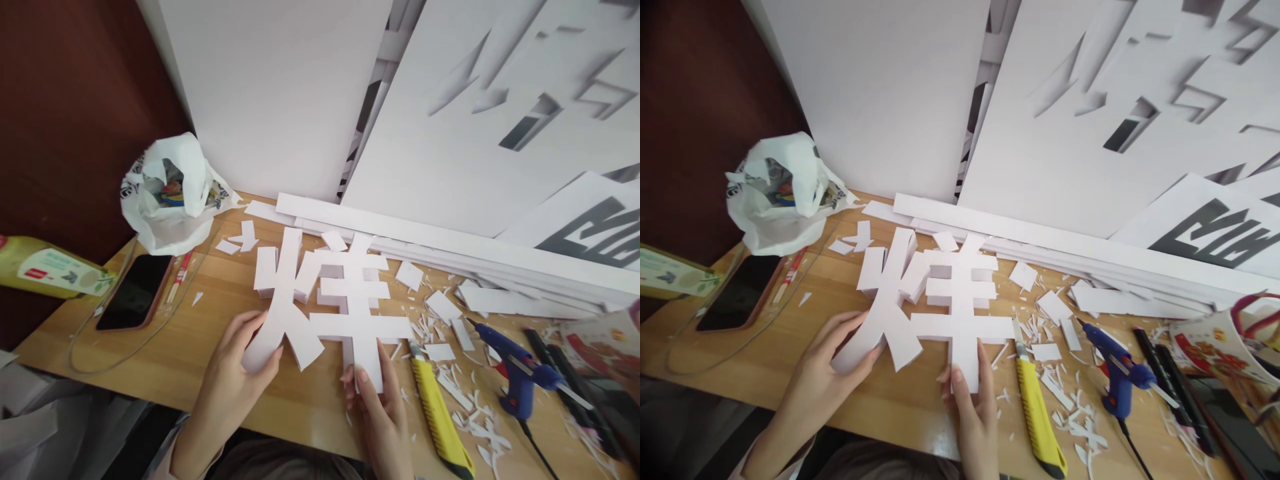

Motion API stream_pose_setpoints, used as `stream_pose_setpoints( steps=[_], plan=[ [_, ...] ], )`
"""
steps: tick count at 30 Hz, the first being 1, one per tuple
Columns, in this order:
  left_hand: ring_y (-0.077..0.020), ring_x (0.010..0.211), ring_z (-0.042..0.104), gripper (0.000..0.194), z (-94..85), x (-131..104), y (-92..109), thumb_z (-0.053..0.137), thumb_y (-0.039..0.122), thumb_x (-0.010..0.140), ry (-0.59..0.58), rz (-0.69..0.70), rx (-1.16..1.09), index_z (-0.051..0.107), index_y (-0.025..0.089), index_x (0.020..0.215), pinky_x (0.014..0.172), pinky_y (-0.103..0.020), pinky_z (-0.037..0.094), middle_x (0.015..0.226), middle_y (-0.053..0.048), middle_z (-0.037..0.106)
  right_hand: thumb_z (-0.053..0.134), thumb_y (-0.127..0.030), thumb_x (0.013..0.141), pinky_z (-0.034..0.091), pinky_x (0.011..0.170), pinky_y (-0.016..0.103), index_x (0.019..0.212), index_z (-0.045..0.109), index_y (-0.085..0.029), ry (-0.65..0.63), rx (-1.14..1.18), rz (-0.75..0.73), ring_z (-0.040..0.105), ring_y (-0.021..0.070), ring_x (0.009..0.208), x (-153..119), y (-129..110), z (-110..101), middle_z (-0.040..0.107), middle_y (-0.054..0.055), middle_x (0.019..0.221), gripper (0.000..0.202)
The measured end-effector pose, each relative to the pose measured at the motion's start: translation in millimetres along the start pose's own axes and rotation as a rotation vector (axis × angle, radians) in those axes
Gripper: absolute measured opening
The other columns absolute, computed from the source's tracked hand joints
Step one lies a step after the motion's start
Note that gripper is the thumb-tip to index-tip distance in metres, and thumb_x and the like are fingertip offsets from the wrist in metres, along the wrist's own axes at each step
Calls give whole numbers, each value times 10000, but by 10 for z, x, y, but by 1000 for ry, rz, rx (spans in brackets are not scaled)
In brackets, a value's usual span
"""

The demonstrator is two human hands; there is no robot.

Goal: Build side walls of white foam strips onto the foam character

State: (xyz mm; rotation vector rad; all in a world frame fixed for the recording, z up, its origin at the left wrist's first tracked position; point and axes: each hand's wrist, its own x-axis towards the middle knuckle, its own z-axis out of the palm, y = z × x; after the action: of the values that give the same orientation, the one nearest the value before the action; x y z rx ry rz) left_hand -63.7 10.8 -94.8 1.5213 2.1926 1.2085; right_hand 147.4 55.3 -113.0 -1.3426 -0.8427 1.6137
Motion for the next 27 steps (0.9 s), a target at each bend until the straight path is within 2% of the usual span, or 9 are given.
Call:
stream_pose_setpoints(
  steps=[3, 7, 15, 21, 27],
  plan=[
    [-233, 1089, 658, 344, -3, 5, 1, 639, 290, 870, 8, 18, 13, 625, 244, 1210, 931, -354, 554, 1200, -77, 647, 745, -533, 836, 448, 584, 243, 1506, 397, -291, 16, 19, -9, 552, 134, 624, -7, 6, 0, 679, -19, 769, 794],
    [-228, 1093, 658, 348, -5, 1, -14, 640, 297, 878, 15, 45, 47, 633, 228, 1220, 940, -341, 550, 1214, -82, 647, 731, -519, 856, 469, 597, 255, 1527, 362, -249, -34, -8, -32, 559, 141, 627, 4, 61, -65, 684, 0, 779, 812],
    [-252, 1121, 664, 373, 36, -45, 0, 606, 330, 908, 45, 23, 65, 635, 213, 1261, 947, -364, 564, 1262, -109, 654, 738, -535, 839, 477, 602, 268, 1495, 427, -215, -17, -67, -19, 572, 146, 605, 49, 216, -210, 708, 22, 772, 793],
    [-257, 1133, 667, 398, 53, -61, -20, 595, 337, 911, 32, 23, 80, 624, 221, 1290, 940, -371, 577, 1285, -108, 658, 741, -549, 826, 465, 566, 265, 1502, 436, -204, -23, -24, -16, 584, 163, 587, 56, 237, -212, 692, 19, 677, 818],
    [-267, 1154, 656, 420, 61, -87, -31, 565, 368, 931, 19, 13, 123, 601, 221, 1323, 952, -390, 567, 1297, -119, 653, 723, -535, 848, 481, 555, 265, 1521, 414, -212, -67, -29, -55, 607, 171, 591, 49, 197, -196, 692, 20, 679, 808]
  ],
)
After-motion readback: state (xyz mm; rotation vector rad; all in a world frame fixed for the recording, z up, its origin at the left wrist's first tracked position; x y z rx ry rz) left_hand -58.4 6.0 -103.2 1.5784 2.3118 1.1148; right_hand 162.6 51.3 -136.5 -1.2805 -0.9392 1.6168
